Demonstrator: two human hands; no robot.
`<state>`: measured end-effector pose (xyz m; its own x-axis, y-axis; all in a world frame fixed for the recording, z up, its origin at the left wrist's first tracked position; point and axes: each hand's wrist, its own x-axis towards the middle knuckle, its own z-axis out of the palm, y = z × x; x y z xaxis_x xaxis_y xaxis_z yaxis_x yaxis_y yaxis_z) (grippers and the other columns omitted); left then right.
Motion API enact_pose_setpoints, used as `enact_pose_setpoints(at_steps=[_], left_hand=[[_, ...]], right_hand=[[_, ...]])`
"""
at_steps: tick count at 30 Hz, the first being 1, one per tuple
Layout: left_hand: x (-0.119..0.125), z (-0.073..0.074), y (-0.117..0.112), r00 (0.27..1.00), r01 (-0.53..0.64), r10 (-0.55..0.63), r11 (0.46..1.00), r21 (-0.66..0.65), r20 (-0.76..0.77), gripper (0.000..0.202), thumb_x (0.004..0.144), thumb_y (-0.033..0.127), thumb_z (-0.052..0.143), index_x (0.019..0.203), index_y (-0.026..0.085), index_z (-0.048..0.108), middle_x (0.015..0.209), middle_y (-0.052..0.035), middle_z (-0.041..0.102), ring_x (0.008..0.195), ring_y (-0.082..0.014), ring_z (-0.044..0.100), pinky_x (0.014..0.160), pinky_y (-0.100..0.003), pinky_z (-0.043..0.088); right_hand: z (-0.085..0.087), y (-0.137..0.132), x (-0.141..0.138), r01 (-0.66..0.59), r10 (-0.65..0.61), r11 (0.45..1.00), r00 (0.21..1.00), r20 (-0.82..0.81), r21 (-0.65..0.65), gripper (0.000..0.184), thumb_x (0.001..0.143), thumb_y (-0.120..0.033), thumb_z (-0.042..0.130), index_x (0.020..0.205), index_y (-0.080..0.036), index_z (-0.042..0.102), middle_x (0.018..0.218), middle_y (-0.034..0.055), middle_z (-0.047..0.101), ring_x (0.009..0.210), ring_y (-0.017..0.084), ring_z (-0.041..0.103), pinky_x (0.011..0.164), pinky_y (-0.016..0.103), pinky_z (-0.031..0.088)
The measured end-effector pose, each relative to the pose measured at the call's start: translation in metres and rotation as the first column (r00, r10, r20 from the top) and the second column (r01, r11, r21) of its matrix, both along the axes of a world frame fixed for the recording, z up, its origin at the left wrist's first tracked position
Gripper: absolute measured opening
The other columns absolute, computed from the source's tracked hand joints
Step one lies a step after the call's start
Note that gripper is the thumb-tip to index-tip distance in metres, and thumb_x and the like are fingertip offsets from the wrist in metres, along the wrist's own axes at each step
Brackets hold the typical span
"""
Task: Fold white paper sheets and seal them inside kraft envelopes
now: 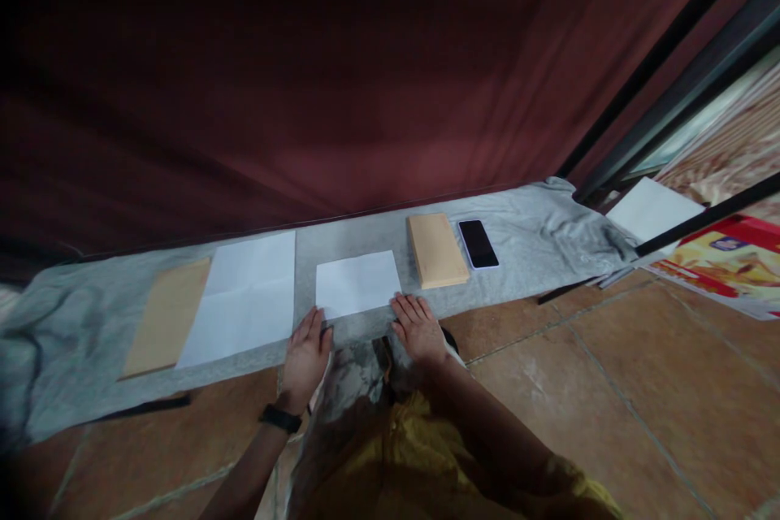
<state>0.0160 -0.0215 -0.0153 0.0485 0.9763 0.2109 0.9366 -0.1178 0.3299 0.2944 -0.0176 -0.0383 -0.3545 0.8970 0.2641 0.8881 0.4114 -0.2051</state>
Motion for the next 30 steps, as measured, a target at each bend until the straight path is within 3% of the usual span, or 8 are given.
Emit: enact_pose_setpoints(at_steps=[5,9,16,20,24,28,30], left_hand=[[0.006,0.020,0.030,0.974,-0.153,0.172,0.980,-0.131,0.145,0.055,0.095,0.039,0.045,0.141,0.009,0.051,0.129,-0.0214,0.066,0.121,-0.0330,0.061,0.105,-0.048,0.048],[0.006,0.036,0.052,0.887,-0.248,0.352,0.909,-0.334,0.300,0.043,0.087,0.036,0.058,0.124,0.014,0.061,0.098,-0.0124,0.073,0.099,-0.0283,0.068,0.089,-0.039,0.052],[-0.002,0.038,0.068,0.747,-0.280,0.496,0.839,-0.467,0.443,0.020,0.075,0.026,0.068,0.093,0.019,0.066,0.074,-0.0023,0.070,0.077,-0.0209,0.067,0.068,-0.028,0.048],[-0.001,0.040,0.065,0.621,-0.217,0.554,0.802,-0.557,0.555,0.010,0.071,0.027,0.070,0.073,0.018,0.065,0.060,0.0024,0.064,0.058,-0.0151,0.062,0.052,-0.023,0.042],[0.001,0.050,0.051,0.460,-0.152,0.612,0.768,-0.622,0.644,0.018,0.066,0.026,0.078,0.073,0.016,0.066,0.060,0.0032,0.064,0.048,-0.0106,0.058,0.044,-0.019,0.038],[0.002,0.053,0.029,0.298,-0.138,0.651,0.753,-0.643,0.698,0.020,0.067,0.021,0.081,0.079,0.016,0.066,0.071,0.0015,0.070,0.056,-0.0108,0.066,0.051,-0.019,0.048],[0.005,0.051,0.016,0.182,-0.115,0.644,0.764,-0.635,0.743,0.023,0.066,0.020,0.082,0.083,0.016,0.067,0.078,0.0004,0.074,0.062,-0.0117,0.069,0.059,-0.021,0.054]], right_hand=[[0.001,-0.001,0.000,0.013,-0.013,1.000,0.999,-0.044,-0.004,0.049,0.104,-0.031,0.043,0.152,-0.018,0.046,0.158,0.0096,0.044,0.146,0.028,0.040,0.122,0.052,0.029],[0.000,-0.002,0.000,0.024,-0.024,1.000,0.998,-0.060,0.002,0.049,0.104,-0.031,0.044,0.152,-0.019,0.047,0.158,0.0098,0.043,0.146,0.029,0.039,0.121,0.054,0.030],[-0.004,-0.001,0.002,0.009,-0.007,1.000,0.998,-0.069,0.019,0.049,0.104,-0.030,0.044,0.150,-0.016,0.048,0.158,0.0116,0.045,0.145,0.029,0.040,0.120,0.054,0.030],[-0.002,0.000,0.003,0.001,0.000,1.000,0.997,-0.077,0.019,0.049,0.104,-0.030,0.043,0.150,-0.016,0.048,0.157,0.0119,0.045,0.145,0.029,0.039,0.120,0.054,0.031],[-0.001,0.000,0.003,-0.002,0.003,1.000,0.995,-0.101,0.016,0.049,0.103,-0.029,0.044,0.150,-0.016,0.048,0.156,0.0125,0.046,0.145,0.030,0.040,0.120,0.055,0.033],[-0.004,-0.001,-0.001,0.016,-0.014,1.000,0.988,-0.154,0.014,0.053,0.101,-0.027,0.045,0.153,-0.015,0.043,0.156,0.0136,0.046,0.145,0.030,0.040,0.119,0.056,0.034],[-0.006,-0.002,-0.005,0.032,-0.030,0.999,0.982,-0.184,0.010,0.056,0.101,-0.025,0.044,0.155,-0.015,0.038,0.157,0.0141,0.045,0.145,0.030,0.040,0.119,0.056,0.035]])
